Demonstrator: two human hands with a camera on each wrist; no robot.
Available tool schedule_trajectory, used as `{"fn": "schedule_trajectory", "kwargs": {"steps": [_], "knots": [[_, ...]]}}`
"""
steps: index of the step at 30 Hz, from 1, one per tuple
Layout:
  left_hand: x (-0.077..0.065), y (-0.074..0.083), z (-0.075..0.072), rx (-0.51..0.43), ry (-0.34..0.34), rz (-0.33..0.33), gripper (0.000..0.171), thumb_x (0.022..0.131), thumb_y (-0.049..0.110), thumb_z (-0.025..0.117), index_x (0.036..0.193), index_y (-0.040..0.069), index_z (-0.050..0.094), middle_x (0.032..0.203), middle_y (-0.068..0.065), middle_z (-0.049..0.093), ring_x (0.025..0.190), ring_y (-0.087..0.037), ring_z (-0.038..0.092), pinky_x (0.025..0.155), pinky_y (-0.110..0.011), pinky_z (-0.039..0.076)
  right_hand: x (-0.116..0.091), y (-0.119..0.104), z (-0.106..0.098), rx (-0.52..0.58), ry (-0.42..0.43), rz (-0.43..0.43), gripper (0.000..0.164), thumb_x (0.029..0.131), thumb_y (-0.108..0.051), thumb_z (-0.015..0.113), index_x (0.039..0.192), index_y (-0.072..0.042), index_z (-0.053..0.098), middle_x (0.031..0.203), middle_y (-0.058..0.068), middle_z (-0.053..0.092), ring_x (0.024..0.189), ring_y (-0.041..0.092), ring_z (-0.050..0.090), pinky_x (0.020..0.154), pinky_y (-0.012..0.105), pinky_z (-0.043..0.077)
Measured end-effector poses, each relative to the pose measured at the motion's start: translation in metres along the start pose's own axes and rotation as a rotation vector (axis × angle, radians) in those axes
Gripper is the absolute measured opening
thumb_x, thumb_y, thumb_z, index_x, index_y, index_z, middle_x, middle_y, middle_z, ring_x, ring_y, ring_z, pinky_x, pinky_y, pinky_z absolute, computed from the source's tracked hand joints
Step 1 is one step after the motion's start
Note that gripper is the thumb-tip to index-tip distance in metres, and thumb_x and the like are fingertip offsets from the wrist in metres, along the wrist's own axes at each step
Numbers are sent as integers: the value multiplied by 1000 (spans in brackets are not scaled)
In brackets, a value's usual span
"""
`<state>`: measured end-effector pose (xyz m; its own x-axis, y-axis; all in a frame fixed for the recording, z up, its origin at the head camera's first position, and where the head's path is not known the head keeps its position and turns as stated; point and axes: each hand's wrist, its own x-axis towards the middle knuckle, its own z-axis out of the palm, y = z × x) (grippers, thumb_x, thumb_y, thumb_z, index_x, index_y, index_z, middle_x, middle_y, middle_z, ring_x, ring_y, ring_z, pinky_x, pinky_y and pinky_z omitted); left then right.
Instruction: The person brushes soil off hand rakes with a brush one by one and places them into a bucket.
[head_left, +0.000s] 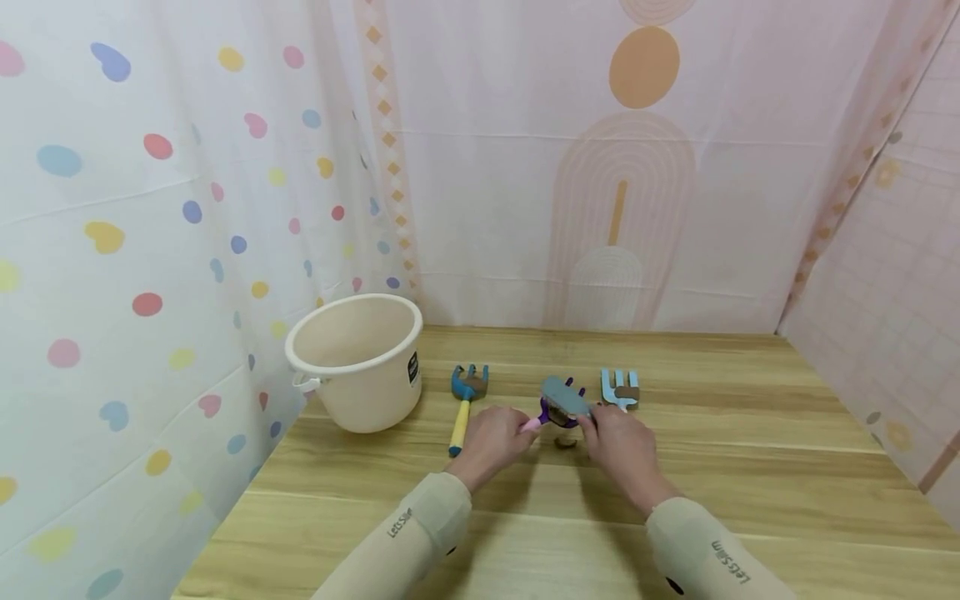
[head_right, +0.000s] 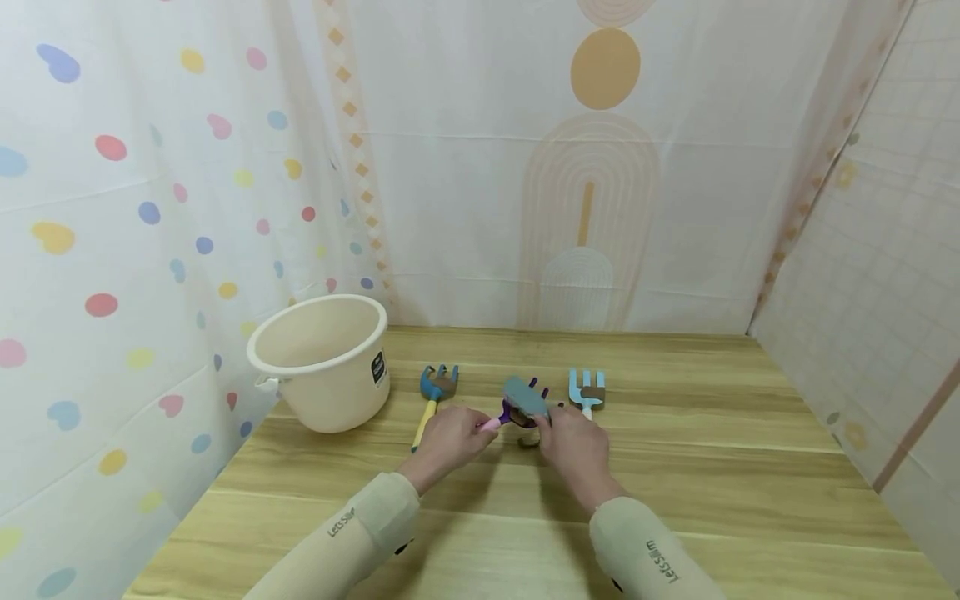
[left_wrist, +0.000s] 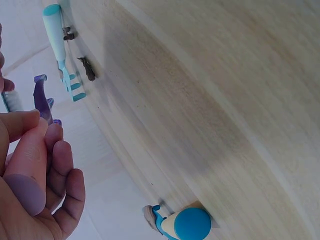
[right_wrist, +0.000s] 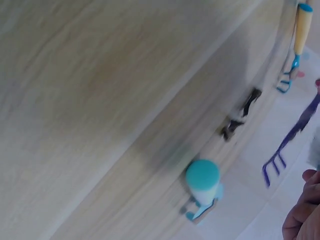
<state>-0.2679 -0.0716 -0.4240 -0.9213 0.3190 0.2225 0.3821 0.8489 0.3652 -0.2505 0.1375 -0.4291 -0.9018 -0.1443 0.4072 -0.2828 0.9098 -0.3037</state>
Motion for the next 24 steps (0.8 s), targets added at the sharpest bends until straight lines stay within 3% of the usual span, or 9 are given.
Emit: {"fn": "schedule_trajectory", "kwargs": {"steps": [4,9,17,24], "knots": [[0,1,0,3,2,4,34,96,35,63,67,19,63,50,9,45,48,-9,42,46,-26,34,0,-4,3,-30,-44,9,22,97,-28,63,93,-7,70,84,9,69,64,24,63,51,40,48],[-1,2,1,7,10,-11,34,96,35,63,66,19,62,49,9,45,47,-9,41,44,-26,33,1,-2,0,-29,-80,64,23,97,-26,63,86,-7,67,72,6,62,57,19,53,47,35,42],[0,3,-1,-4,9,-25,33,97,34,63,67,18,62,50,7,44,45,-9,40,43,-25,32,2,-2,-1,-48,-79,82,28,98,-28,62,103,-2,70,81,11,66,57,19,53,46,34,42],[0,1,-1,-24,4,-32,35,98,35,61,67,19,62,50,7,45,45,-9,41,44,-26,33,1,-3,-1,-49,-83,100,30,98,-29,62,108,-2,70,82,12,66,56,19,53,45,34,42]]}}
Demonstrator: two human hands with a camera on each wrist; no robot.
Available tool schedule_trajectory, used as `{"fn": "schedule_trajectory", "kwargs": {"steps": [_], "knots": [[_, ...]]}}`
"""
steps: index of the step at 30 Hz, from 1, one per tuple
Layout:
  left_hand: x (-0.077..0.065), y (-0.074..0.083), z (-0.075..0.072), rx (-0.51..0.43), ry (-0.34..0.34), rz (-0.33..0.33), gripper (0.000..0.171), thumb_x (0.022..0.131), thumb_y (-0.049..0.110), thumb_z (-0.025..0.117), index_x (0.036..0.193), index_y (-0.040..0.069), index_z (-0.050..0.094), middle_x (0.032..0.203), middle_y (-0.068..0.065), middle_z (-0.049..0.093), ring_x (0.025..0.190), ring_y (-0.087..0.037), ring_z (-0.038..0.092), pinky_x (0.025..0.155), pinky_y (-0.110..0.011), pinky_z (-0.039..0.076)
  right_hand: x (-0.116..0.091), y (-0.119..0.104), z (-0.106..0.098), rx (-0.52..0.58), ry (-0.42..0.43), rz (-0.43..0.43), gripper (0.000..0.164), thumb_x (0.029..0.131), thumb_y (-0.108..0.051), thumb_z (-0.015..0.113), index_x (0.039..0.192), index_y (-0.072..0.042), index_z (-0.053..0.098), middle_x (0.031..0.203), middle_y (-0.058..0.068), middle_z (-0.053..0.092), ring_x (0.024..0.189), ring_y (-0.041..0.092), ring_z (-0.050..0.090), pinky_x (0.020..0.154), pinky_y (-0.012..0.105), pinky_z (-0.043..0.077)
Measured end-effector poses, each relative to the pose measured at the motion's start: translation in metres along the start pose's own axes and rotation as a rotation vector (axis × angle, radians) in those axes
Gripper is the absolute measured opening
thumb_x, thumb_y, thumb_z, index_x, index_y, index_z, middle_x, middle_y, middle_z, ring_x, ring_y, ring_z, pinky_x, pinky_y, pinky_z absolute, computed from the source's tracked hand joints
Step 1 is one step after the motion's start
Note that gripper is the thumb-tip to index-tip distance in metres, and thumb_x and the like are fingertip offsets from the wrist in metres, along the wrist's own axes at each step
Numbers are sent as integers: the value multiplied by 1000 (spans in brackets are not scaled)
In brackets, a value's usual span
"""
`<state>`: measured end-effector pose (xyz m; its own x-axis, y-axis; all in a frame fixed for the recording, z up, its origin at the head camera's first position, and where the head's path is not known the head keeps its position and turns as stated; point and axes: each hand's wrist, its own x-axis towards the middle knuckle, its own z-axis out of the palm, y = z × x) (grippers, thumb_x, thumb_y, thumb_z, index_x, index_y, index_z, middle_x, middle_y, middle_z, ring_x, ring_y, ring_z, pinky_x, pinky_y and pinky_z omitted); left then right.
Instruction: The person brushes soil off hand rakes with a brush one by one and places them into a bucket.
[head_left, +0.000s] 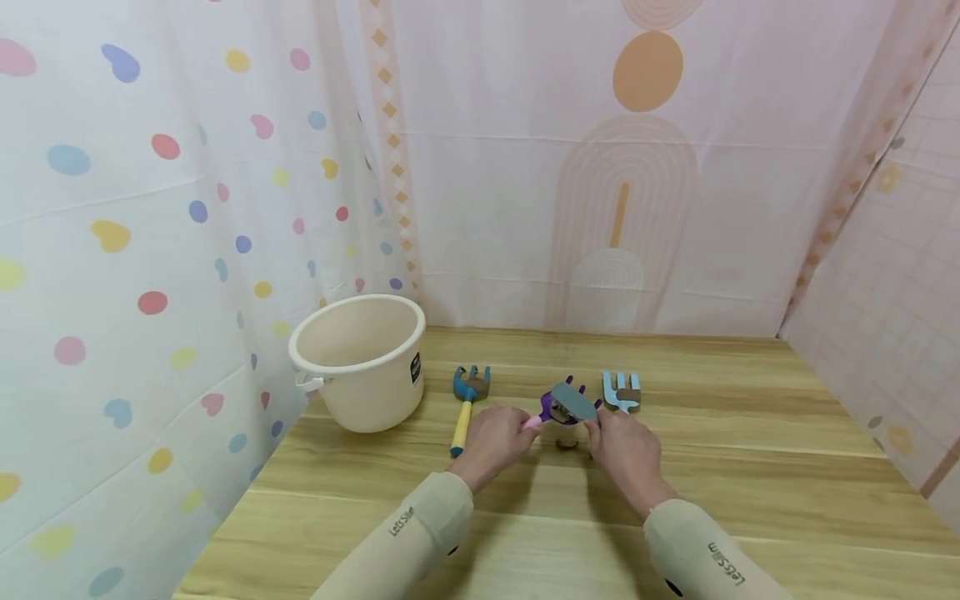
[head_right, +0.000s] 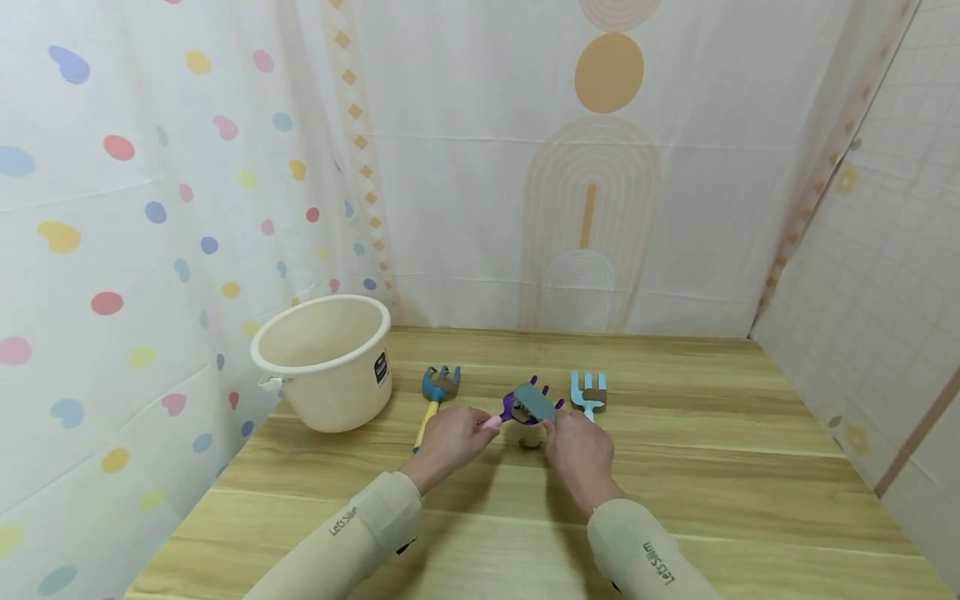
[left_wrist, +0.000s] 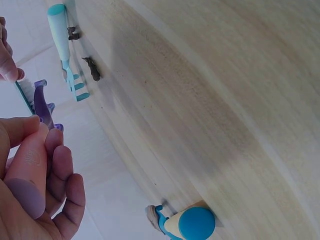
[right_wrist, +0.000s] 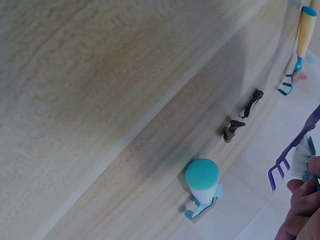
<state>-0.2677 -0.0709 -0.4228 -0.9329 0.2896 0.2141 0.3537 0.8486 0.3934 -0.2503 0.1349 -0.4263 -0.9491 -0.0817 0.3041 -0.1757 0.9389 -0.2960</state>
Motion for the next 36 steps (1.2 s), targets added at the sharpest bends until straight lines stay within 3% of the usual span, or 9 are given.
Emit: {"fn": "schedule_trajectory", "kwargs": {"steps": [5,10,17,36], "knots": [[1,0,-1,-8,1,-3,36,98,36,60,67,19,62,50,8,45,46,-9,42,45,-26,33,0,2,0,5,6,9,31,99,-29,61,114,-3,70,79,10,66,55,18,51,44,33,39],[0,1,0,-8,10,3,37,98,35,61,64,20,59,49,8,44,46,-9,41,45,-26,32,-1,4,0,17,10,16,26,99,-28,61,107,-6,70,71,7,61,53,18,49,43,34,39],[-1,0,0,-7,14,5,40,98,35,62,61,19,58,47,9,42,45,-9,40,44,-26,31,-2,5,1,24,31,23,22,98,-29,62,96,-8,69,73,8,63,55,20,52,44,36,40],[-2,-1,-1,8,21,5,35,96,33,64,64,20,60,49,9,42,46,-8,40,45,-25,31,-5,7,1,34,45,31,25,99,-29,61,101,-6,71,73,8,61,55,20,50,45,36,39]]}}
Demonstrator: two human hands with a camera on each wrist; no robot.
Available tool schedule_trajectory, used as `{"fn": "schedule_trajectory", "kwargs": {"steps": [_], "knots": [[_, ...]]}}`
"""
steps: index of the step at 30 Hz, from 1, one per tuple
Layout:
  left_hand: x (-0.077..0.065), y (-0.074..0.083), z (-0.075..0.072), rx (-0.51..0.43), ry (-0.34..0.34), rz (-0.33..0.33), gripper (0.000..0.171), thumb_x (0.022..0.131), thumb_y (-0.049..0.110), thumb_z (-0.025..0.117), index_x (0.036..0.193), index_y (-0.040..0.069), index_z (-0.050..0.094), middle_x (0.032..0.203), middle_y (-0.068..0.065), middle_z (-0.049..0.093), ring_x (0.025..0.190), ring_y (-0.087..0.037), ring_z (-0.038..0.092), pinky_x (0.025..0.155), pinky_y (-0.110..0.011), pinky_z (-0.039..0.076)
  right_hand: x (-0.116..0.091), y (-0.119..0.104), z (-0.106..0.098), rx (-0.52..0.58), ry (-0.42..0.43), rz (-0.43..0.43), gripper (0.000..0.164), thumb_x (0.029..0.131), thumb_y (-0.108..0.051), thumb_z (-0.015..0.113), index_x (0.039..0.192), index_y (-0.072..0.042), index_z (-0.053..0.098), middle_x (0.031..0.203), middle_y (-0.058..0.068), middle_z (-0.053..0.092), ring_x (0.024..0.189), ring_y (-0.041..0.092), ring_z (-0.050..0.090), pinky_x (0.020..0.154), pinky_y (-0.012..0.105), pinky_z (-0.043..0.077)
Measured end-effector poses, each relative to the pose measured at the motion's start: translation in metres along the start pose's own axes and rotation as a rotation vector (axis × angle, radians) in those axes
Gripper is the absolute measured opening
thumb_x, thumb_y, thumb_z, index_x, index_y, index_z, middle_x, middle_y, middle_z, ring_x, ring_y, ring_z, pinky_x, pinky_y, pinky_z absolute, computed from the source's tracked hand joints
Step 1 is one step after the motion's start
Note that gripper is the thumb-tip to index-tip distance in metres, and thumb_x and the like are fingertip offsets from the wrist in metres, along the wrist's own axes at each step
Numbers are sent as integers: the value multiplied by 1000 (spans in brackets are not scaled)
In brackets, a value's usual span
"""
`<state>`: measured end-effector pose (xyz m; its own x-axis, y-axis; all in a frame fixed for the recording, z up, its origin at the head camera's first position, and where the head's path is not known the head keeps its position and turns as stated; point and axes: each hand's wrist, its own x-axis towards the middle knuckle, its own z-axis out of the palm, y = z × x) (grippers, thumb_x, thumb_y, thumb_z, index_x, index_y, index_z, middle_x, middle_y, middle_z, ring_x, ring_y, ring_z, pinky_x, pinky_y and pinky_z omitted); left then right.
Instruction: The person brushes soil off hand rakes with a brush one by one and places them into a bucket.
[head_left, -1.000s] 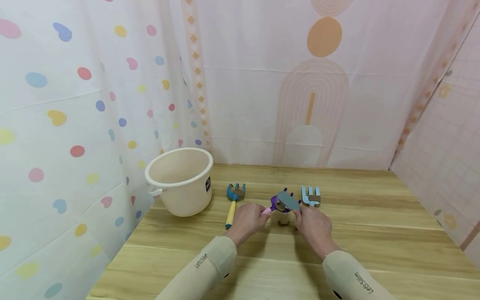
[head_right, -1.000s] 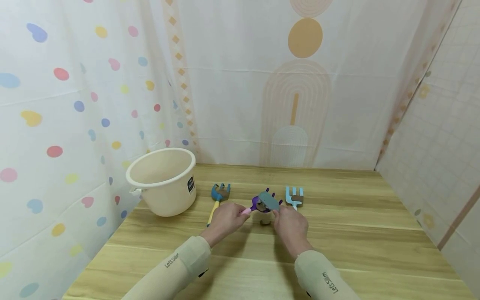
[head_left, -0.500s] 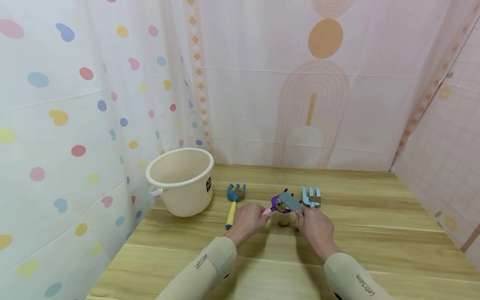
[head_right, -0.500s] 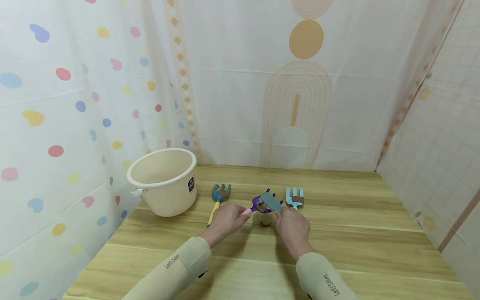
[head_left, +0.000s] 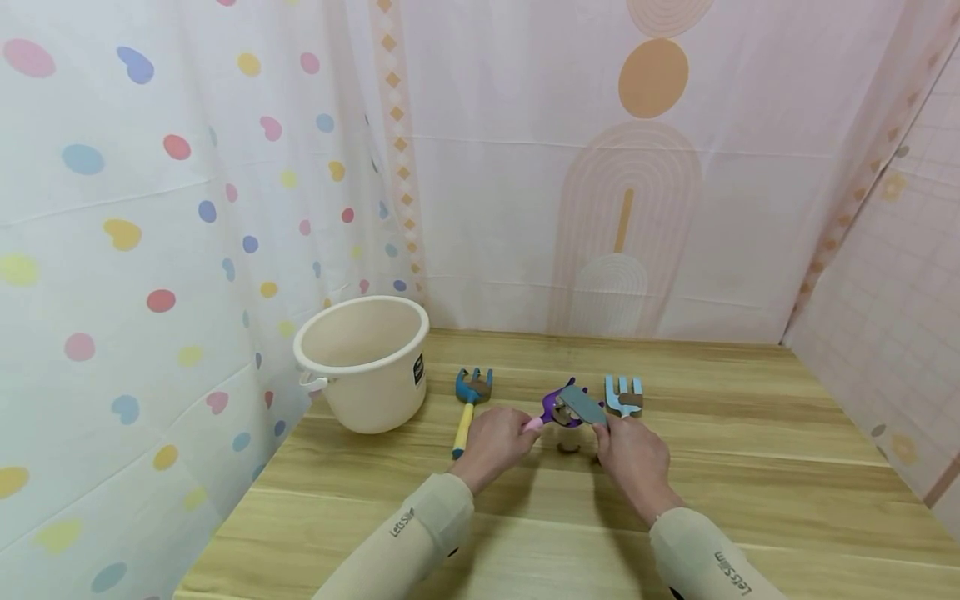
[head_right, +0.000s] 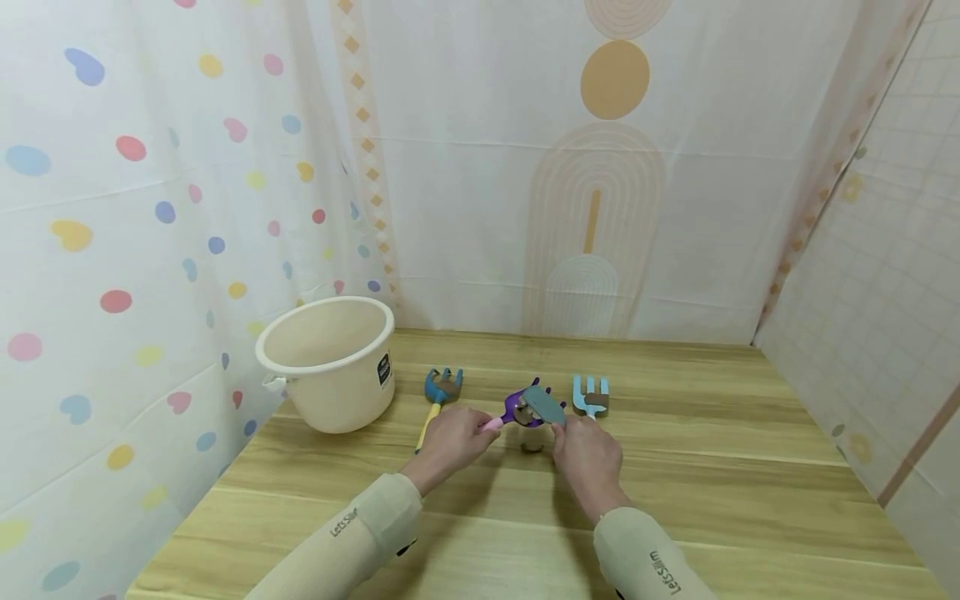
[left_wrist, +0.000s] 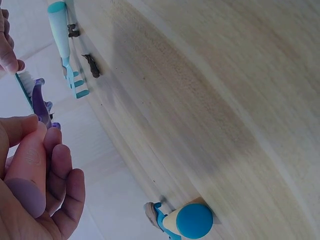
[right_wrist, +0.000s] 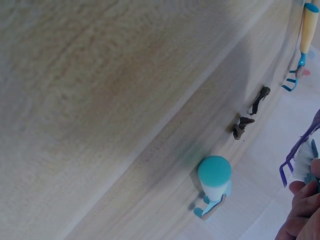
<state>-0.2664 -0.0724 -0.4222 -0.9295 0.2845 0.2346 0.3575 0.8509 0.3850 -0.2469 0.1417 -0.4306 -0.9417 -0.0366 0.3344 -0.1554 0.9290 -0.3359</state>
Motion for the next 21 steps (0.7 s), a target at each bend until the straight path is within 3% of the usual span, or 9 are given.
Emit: {"fn": "schedule_trajectory", "kwargs": {"steps": [6,14,18,21], "knots": [[0,-1,0,-20,-13,-2,34,96,33,64,65,20,61,49,9,41,46,-8,40,45,-25,31,-1,1,0,-2,-10,7,26,99,-29,61,100,-5,71,73,8,61,54,20,49,45,35,38],[-2,-4,1,-38,-11,5,43,98,34,61,58,18,55,48,9,40,45,-7,39,45,-24,31,0,8,0,-1,-9,1,26,99,-29,60,85,-8,64,71,6,58,55,20,49,46,36,40],[-2,-6,0,-37,-22,1,44,99,34,59,59,18,54,48,9,38,45,-7,38,44,-24,30,1,6,1,29,53,-48,23,99,-30,61,99,-8,70,78,8,64,57,21,53,45,37,41],[-1,-6,-1,-30,-12,0,42,98,34,59,60,19,55,48,9,38,46,-7,37,45,-25,30,0,2,2,37,103,-137,27,97,-30,64,111,-8,72,87,11,69,61,22,57,44,37,42]]}}
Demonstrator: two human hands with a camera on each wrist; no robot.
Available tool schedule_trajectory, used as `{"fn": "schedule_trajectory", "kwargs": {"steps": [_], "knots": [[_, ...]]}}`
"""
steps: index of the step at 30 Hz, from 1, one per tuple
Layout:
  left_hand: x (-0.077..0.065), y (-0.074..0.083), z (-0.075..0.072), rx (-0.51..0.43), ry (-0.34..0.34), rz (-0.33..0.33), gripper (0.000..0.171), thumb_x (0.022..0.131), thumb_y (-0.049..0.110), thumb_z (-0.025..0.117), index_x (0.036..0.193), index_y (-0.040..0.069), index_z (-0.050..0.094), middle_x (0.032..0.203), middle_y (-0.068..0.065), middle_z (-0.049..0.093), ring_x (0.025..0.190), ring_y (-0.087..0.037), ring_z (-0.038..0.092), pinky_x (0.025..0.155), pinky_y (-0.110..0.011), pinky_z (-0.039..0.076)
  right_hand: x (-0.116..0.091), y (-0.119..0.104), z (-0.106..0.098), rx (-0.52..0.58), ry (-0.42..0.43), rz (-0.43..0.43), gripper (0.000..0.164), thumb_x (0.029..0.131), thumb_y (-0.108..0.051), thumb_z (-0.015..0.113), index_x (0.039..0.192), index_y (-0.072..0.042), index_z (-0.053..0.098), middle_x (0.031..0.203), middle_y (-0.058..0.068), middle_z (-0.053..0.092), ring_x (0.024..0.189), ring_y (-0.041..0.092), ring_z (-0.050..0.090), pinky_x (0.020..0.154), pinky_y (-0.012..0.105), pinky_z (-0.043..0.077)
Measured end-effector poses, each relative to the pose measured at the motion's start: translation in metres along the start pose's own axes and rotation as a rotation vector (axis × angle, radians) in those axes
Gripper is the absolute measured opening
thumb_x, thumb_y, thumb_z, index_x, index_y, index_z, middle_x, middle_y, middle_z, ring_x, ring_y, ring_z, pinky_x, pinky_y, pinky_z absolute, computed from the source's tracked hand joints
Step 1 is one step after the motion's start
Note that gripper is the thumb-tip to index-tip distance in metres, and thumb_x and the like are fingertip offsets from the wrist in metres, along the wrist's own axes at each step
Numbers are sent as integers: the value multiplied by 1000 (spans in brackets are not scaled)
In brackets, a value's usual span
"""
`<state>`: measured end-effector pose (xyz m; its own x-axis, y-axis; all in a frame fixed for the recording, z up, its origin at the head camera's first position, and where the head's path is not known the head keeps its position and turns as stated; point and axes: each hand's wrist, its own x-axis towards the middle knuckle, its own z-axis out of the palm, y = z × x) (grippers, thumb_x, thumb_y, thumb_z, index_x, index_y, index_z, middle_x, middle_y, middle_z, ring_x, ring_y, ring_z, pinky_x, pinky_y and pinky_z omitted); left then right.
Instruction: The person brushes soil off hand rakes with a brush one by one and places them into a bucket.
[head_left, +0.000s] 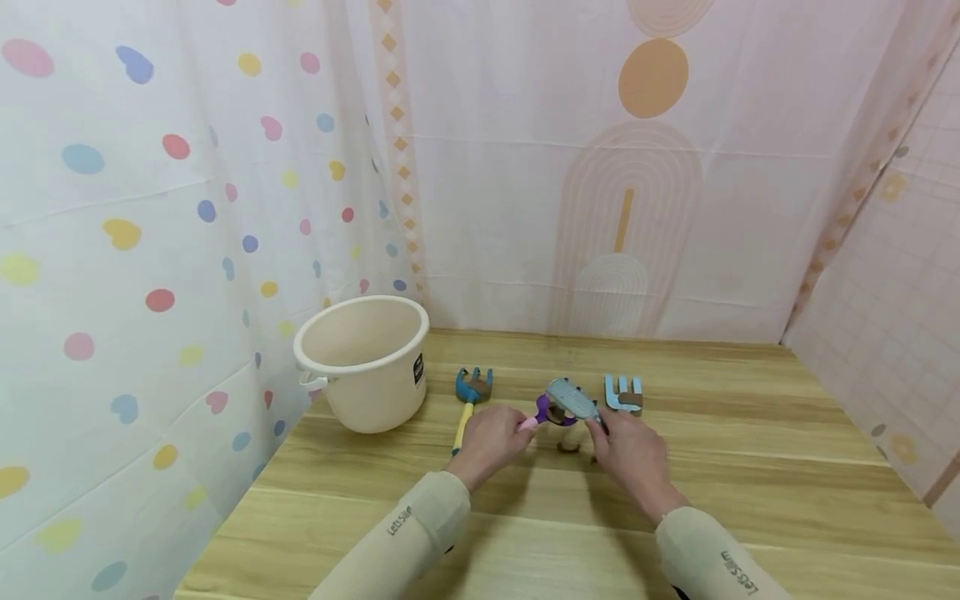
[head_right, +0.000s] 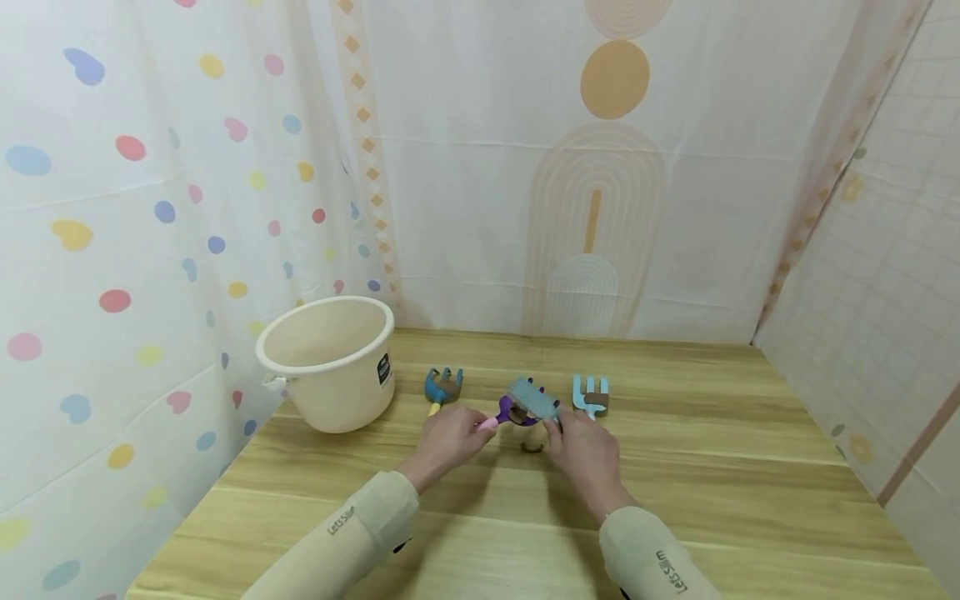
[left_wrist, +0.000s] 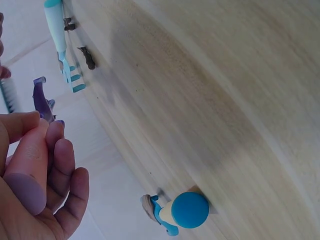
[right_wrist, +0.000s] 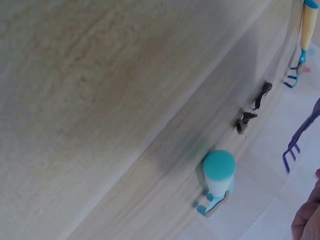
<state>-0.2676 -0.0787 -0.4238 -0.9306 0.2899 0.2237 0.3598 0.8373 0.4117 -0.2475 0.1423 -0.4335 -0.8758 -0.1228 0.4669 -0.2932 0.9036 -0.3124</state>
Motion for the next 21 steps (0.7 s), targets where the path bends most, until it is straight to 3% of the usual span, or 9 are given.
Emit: {"fn": "schedule_trajectory", "kwargs": {"steps": [2,4,6,11,15,21], "knots": [[0,1,-1,5,5,6,41,98,33,60,60,18,57,48,10,40,46,-7,38,45,-25,31,-1,-3,1,-16,1,-60,29,95,-29,66,112,-7,72,90,12,69,60,22,59,44,36,42],[0,1,-1,6,6,17,36,97,32,62,63,19,60,48,10,42,45,-7,39,44,-24,32,-2,-4,3,-34,-12,-83,24,95,-28,67,103,-6,72,89,12,69,59,21,58,45,36,43],[-1,2,-1,7,1,26,35,96,31,63,63,18,62,48,10,43,45,-7,40,44,-24,32,-2,-4,4,-47,-31,-66,20,94,-26,68,95,-6,70,87,12,68,58,21,57,45,36,43],[-2,4,0,16,4,20,37,96,31,63,62,19,60,48,10,42,44,-7,39,43,-23,31,0,2,2,-57,-50,16,20,96,-26,66,101,-7,70,81,11,66,61,26,60,47,40,45],[-1,5,0,14,1,19,33,96,31,64,65,19,61,49,9,44,45,-7,41,43,-24,32,0,5,-1,-57,-68,32,24,96,-27,65,107,-7,71,81,11,66,61,24,59,48,39,45],[-2,6,-1,26,-5,18,34,97,32,63,66,20,61,49,9,43,45,-8,40,44,-25,32,0,4,-4,-58,-82,50,21,97,-27,63,97,-7,70,78,9,64,59,23,57,48,39,45]]}}
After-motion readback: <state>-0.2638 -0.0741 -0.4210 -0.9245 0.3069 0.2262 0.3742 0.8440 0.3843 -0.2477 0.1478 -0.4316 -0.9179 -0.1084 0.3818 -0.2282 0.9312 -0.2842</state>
